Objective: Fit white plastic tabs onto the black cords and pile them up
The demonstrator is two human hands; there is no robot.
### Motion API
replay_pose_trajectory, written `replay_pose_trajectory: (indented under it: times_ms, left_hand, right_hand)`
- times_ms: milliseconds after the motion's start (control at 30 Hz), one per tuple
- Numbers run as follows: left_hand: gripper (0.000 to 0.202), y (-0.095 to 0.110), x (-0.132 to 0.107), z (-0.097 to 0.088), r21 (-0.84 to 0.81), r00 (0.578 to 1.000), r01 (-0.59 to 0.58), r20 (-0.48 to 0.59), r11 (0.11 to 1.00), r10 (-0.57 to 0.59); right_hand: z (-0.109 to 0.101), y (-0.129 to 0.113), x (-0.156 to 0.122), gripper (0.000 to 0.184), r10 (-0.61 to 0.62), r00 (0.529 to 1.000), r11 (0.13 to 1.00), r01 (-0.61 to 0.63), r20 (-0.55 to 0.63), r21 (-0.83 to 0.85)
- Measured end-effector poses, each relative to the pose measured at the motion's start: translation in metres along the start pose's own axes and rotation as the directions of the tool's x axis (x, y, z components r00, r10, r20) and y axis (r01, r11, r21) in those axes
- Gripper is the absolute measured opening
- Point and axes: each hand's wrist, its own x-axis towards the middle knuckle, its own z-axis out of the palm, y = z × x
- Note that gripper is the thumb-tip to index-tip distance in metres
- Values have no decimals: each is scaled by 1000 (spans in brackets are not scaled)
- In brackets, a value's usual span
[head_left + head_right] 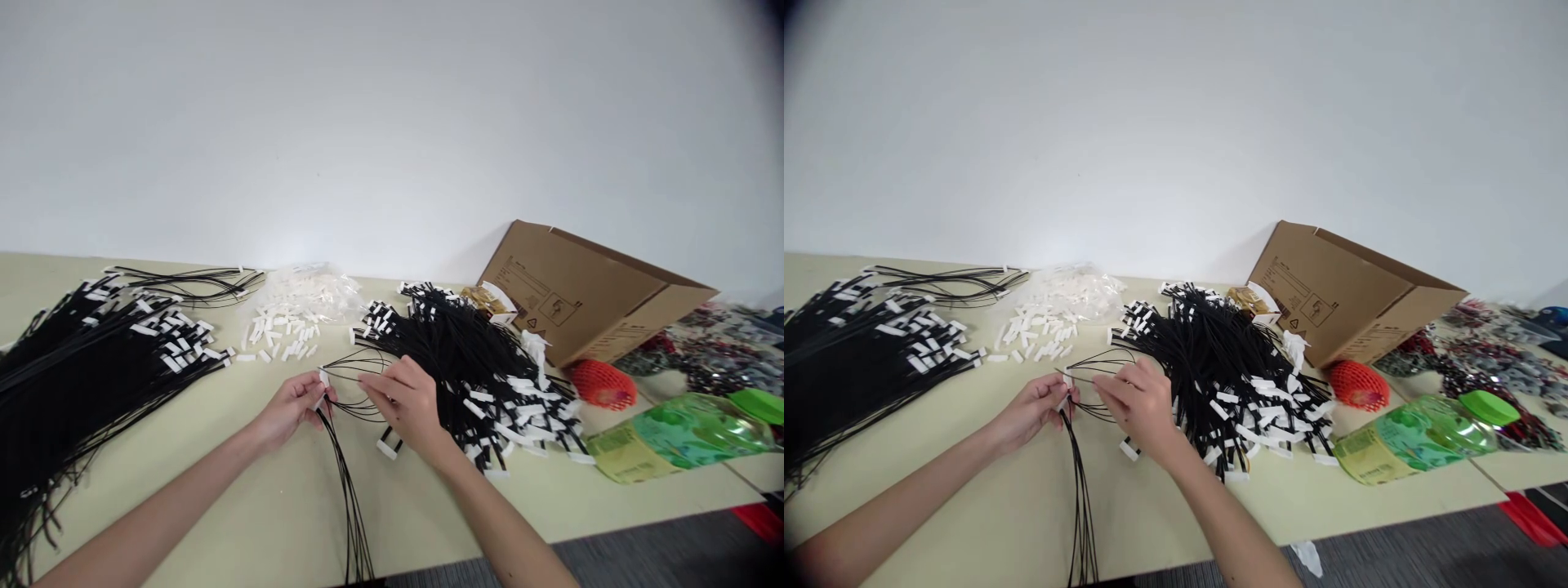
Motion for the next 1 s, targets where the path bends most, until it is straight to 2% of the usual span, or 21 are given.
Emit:
replay_pose_trajectory:
  times_ms: [133, 1000]
  left_hand:
    - [23, 1, -1, 1, -13, 1000, 4, 9, 1000, -4]
    - [22, 4, -2, 3, 16, 999, -25, 23, 1000, 25]
  right_hand:
    - [5, -1, -1, 10, -63, 998, 996, 65, 29, -53]
    - [6, 5, -2, 12, -36, 995, 997, 41, 88, -59]
